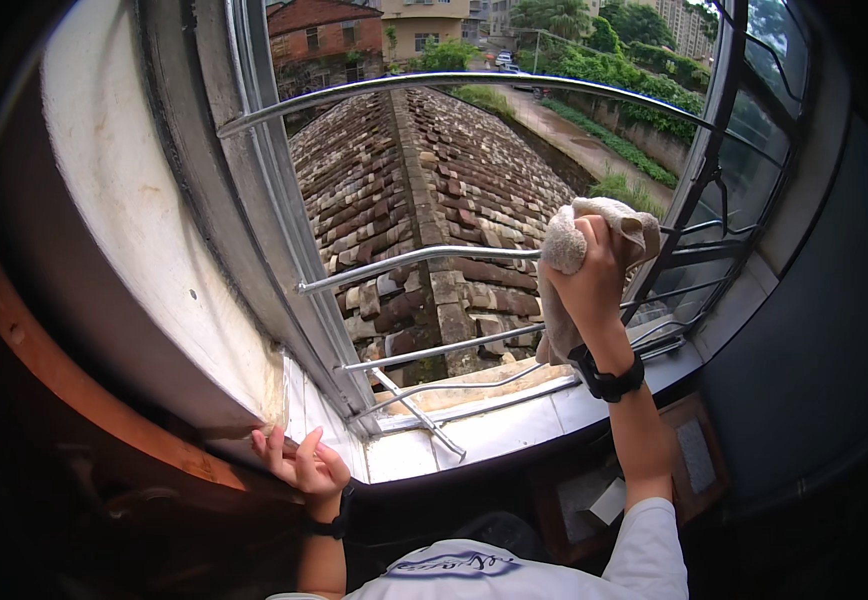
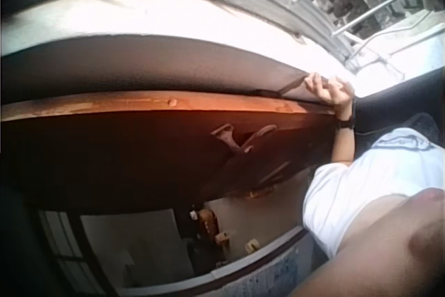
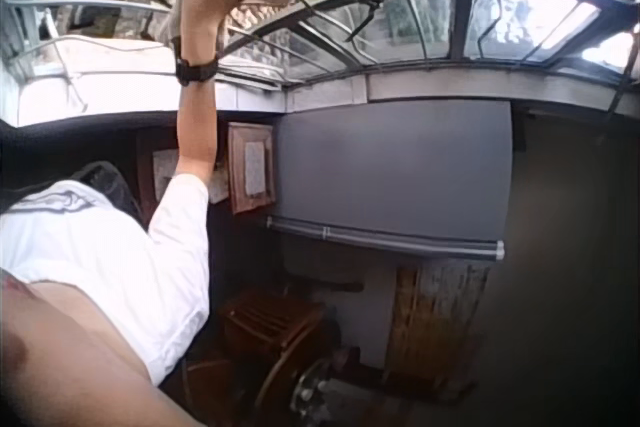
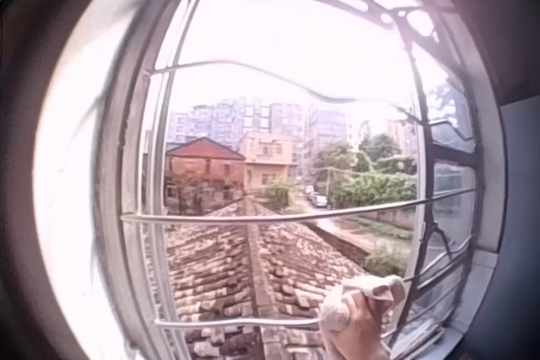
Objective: The person wipes the white window frame and the metal security bars with a cloth.
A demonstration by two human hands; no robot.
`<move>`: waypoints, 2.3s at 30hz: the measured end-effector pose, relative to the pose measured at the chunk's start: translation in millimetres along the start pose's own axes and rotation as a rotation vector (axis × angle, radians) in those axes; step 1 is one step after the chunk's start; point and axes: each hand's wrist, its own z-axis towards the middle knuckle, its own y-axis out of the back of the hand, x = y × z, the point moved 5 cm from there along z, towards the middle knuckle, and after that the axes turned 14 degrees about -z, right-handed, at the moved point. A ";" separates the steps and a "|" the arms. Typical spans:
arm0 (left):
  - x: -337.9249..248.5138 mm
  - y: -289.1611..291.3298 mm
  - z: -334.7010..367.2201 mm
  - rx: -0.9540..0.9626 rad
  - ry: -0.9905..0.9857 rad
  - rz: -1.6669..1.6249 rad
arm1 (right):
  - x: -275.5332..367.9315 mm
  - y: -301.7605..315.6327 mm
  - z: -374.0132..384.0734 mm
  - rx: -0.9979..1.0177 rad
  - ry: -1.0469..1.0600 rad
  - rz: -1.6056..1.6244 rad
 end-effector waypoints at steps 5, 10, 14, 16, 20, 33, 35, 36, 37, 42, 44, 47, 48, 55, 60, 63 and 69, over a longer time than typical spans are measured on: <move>1.1 3.6 -1.2 -0.010 0.011 -0.017 | 86.2 -16.4 -16.1 0.034 -0.008 0.207; 2.8 2.4 -5.4 0.001 0.032 -0.047 | 152.7 -5.2 -6.6 -0.027 0.073 0.220; 1.5 4.5 -2.7 0.022 0.071 -0.040 | 209.8 -9.0 -15.6 -0.017 0.212 0.225; 2.1 7.3 -2.4 0.033 0.061 -0.035 | 215.8 -9.4 -16.9 0.027 0.210 0.272; 5.1 11.1 -2.7 0.035 0.070 -0.090 | 186.4 0.5 -14.6 -0.009 0.236 0.362; 7.3 13.6 -2.2 0.079 0.025 -0.126 | -19.4 18.3 0.1 -0.084 -0.093 -0.050; 6.0 12.3 -1.9 0.059 0.041 -0.095 | -54.6 15.7 8.7 -0.114 -0.174 -0.067; 6.9 12.5 -3.0 0.050 0.027 -0.092 | -69.8 13.5 11.5 -0.120 -0.249 -0.081; 7.0 10.9 -3.3 0.050 0.027 -0.102 | -91.4 9.2 10.7 -0.133 -0.342 -0.046; 5.2 5.6 -1.7 0.041 -0.007 -0.085 | -107.7 1.2 4.4 -0.221 -0.407 -0.108; 3.2 5.3 -1.6 0.041 -0.024 -0.057 | -89.7 6.7 3.2 -0.251 -0.328 -0.133; 7.2 7.5 -2.4 0.064 -0.038 -0.061 | -29.4 3.7 4.5 -0.184 -0.123 -0.168; 8.0 7.9 -3.2 0.067 -0.036 -0.066 | -2.9 2.0 0.3 -0.158 -0.065 -0.114; 9.0 10.0 -6.7 0.065 0.006 -0.042 | 142.2 -5.1 -14.7 -0.110 0.007 0.040; 7.3 8.2 -4.0 0.047 0.009 -0.048 | 220.4 -9.1 -23.7 -0.224 0.255 0.073; 7.2 9.4 -2.9 0.055 -0.003 -0.043 | 209.5 -5.4 -19.5 -0.220 0.334 0.106; 6.9 10.6 -1.5 0.070 -0.024 -0.049 | 121.3 8.9 -4.2 -0.139 0.229 0.175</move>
